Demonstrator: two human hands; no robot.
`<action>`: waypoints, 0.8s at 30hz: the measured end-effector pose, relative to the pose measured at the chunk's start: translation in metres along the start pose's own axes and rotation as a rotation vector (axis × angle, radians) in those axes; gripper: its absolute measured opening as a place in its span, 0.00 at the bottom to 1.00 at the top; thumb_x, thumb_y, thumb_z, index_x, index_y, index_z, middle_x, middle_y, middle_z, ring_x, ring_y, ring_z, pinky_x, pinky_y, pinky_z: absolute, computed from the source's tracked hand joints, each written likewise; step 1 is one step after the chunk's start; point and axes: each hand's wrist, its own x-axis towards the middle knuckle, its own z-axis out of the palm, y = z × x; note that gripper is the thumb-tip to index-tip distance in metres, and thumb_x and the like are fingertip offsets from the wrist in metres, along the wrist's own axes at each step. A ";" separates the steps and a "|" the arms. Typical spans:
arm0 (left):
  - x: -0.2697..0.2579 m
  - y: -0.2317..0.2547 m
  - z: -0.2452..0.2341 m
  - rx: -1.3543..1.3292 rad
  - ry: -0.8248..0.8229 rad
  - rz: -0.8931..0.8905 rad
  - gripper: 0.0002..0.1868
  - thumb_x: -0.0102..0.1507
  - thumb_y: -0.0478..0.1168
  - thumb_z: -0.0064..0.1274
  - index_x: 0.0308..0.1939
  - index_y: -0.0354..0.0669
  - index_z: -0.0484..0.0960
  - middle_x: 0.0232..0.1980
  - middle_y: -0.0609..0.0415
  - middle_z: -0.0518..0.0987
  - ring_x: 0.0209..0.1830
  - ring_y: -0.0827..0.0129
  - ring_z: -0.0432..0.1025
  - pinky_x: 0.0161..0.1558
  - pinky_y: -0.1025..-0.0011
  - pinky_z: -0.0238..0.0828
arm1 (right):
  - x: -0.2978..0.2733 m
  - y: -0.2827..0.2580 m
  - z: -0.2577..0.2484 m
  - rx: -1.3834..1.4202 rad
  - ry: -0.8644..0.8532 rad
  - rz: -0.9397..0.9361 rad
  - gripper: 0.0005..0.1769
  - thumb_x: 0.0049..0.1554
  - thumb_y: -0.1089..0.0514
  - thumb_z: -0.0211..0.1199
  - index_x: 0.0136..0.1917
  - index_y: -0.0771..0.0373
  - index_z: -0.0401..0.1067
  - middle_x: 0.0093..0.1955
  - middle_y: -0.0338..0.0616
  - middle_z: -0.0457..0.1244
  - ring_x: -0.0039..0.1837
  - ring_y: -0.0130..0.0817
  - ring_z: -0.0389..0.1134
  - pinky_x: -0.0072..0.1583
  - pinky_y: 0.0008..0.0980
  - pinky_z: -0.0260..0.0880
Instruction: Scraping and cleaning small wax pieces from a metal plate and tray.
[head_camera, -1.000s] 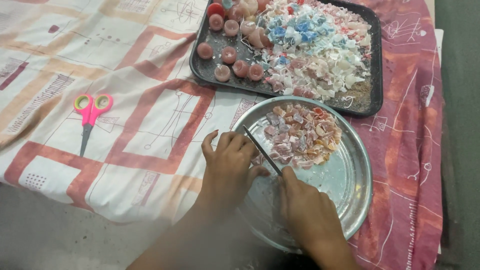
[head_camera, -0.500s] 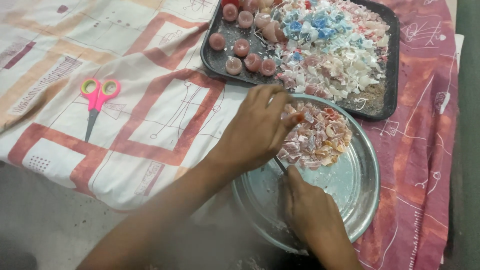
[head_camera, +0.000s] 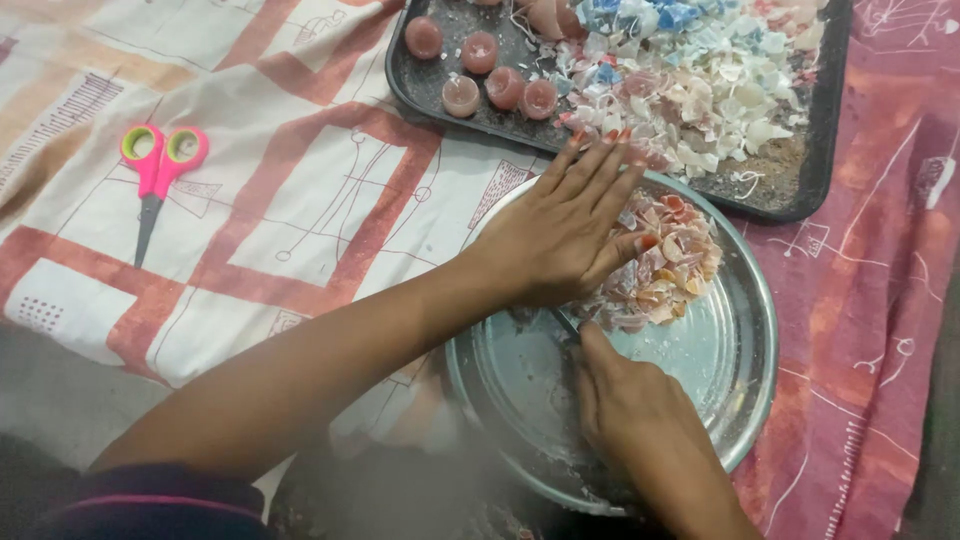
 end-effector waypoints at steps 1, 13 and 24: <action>0.000 0.001 -0.003 0.030 -0.015 -0.001 0.42 0.74 0.62 0.24 0.77 0.26 0.53 0.79 0.31 0.56 0.83 0.45 0.44 0.81 0.49 0.29 | 0.001 0.000 -0.002 0.025 -0.017 0.000 0.15 0.59 0.53 0.55 0.58 0.56 0.63 0.33 0.64 0.67 0.39 0.68 0.69 0.44 0.63 0.66; -0.006 -0.001 -0.003 0.072 -0.003 0.056 0.36 0.75 0.55 0.29 0.76 0.26 0.55 0.80 0.32 0.55 0.83 0.47 0.45 0.81 0.51 0.31 | -0.006 -0.006 0.014 -0.093 -0.054 0.021 0.13 0.59 0.55 0.50 0.57 0.58 0.62 0.36 0.60 0.68 0.41 0.64 0.71 0.44 0.61 0.69; -0.037 0.007 -0.069 -0.568 0.318 -0.149 0.30 0.77 0.57 0.29 0.71 0.39 0.69 0.72 0.43 0.71 0.75 0.50 0.59 0.77 0.57 0.50 | -0.015 0.010 -0.008 -0.017 0.111 0.007 0.19 0.59 0.53 0.51 0.63 0.55 0.62 0.36 0.61 0.69 0.40 0.67 0.70 0.45 0.64 0.67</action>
